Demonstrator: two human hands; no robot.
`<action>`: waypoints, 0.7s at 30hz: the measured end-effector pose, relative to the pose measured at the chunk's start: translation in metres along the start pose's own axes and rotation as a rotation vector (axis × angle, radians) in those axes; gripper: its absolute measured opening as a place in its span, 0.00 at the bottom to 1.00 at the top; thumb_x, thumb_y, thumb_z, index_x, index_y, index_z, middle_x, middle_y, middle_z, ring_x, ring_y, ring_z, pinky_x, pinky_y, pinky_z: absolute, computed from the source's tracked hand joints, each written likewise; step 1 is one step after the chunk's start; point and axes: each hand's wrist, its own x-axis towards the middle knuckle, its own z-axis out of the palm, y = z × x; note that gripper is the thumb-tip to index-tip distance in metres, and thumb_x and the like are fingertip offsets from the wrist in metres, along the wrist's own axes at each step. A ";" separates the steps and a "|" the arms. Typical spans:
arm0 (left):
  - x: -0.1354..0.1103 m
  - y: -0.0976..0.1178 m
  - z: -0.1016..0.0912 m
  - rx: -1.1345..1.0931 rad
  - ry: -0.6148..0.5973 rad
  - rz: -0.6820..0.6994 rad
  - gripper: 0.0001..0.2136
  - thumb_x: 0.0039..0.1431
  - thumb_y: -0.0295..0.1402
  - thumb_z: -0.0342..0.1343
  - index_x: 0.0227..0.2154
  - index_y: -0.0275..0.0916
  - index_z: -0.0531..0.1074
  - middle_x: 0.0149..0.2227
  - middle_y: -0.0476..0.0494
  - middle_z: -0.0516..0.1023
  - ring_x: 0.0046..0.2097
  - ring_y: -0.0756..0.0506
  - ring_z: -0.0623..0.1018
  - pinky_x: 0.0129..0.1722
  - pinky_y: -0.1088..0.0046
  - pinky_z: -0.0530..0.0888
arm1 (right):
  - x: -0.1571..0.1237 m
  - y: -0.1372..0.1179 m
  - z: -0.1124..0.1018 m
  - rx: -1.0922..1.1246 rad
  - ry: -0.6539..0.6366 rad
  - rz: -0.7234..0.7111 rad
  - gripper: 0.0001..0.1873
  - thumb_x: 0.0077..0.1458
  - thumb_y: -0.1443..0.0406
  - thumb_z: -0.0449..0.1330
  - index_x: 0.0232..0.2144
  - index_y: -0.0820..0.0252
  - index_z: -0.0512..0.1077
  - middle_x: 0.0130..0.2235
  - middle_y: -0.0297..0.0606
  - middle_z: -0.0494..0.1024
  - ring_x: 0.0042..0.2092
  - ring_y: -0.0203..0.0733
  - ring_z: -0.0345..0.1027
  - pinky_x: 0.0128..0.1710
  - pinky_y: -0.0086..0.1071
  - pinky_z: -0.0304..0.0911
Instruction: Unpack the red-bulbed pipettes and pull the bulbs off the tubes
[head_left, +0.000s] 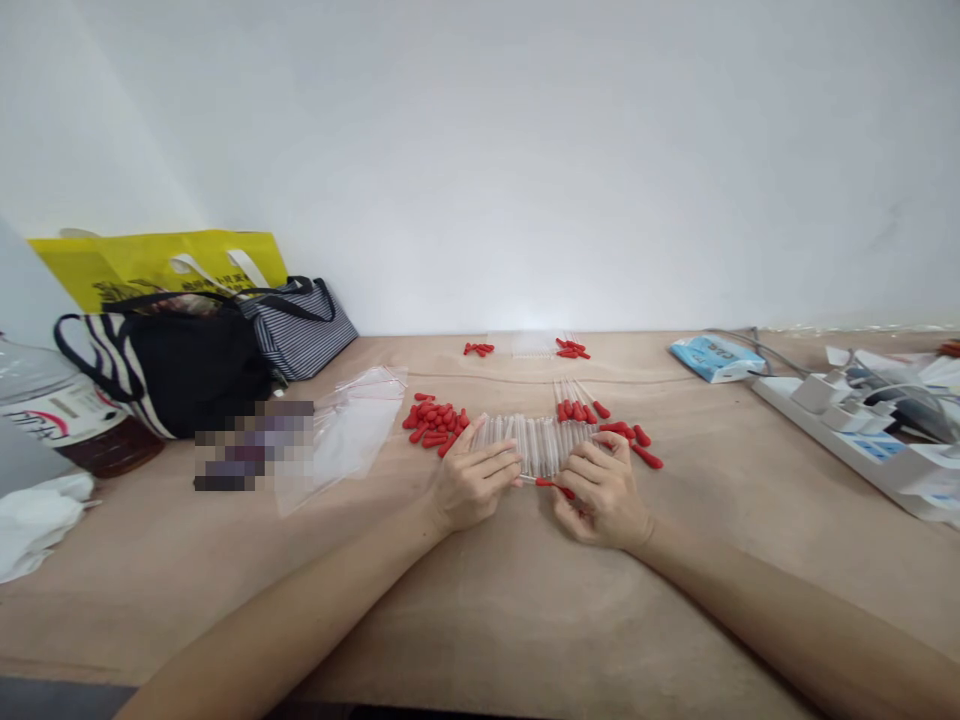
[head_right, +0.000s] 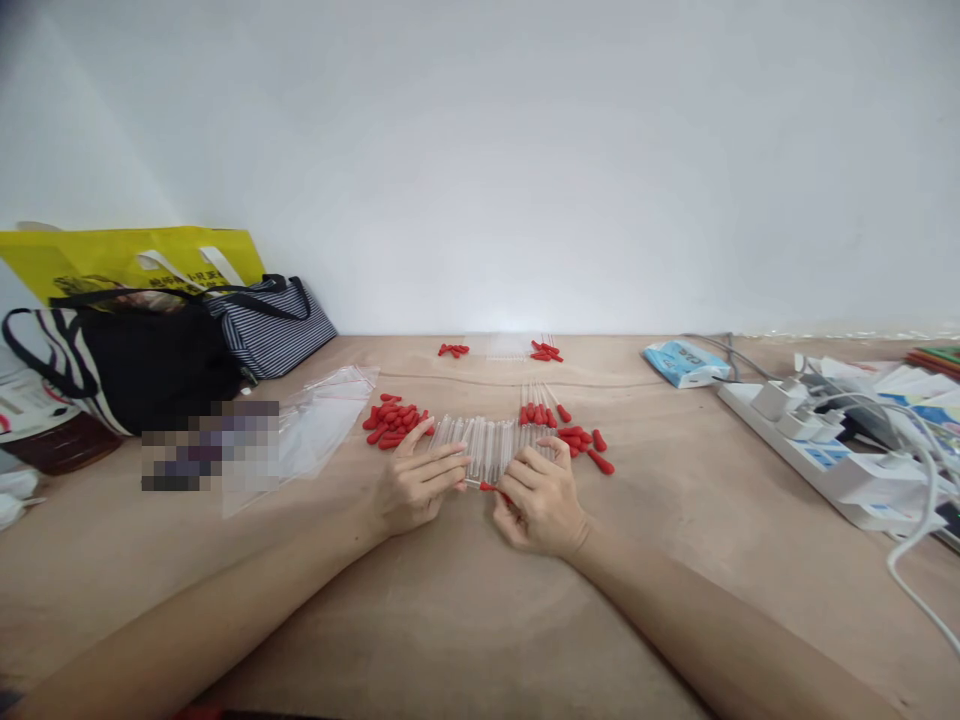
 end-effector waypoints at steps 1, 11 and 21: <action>-0.002 -0.003 -0.002 0.007 0.007 -0.029 0.06 0.56 0.27 0.49 0.30 0.39 0.71 0.35 0.50 0.78 0.41 0.48 0.76 0.56 0.56 0.56 | -0.001 0.003 -0.002 -0.013 0.008 0.020 0.10 0.44 0.67 0.52 0.14 0.60 0.64 0.18 0.30 0.64 0.27 0.34 0.57 0.41 0.39 0.48; -0.012 -0.023 0.002 0.013 -0.049 -0.551 0.16 0.58 0.26 0.41 0.48 0.32 0.65 0.35 0.41 0.65 0.34 0.49 0.71 0.35 0.73 0.71 | 0.001 0.038 0.004 -0.083 0.092 0.398 0.11 0.54 0.62 0.51 0.34 0.55 0.72 0.31 0.36 0.74 0.34 0.38 0.64 0.41 0.36 0.45; -0.008 -0.024 0.017 -0.039 -0.033 -0.500 0.12 0.55 0.23 0.45 0.37 0.35 0.71 0.29 0.45 0.69 0.31 0.50 0.71 0.34 0.74 0.71 | -0.001 0.089 -0.014 -0.077 0.023 0.948 0.16 0.45 0.53 0.54 0.29 0.57 0.71 0.29 0.36 0.75 0.34 0.43 0.65 0.42 0.41 0.47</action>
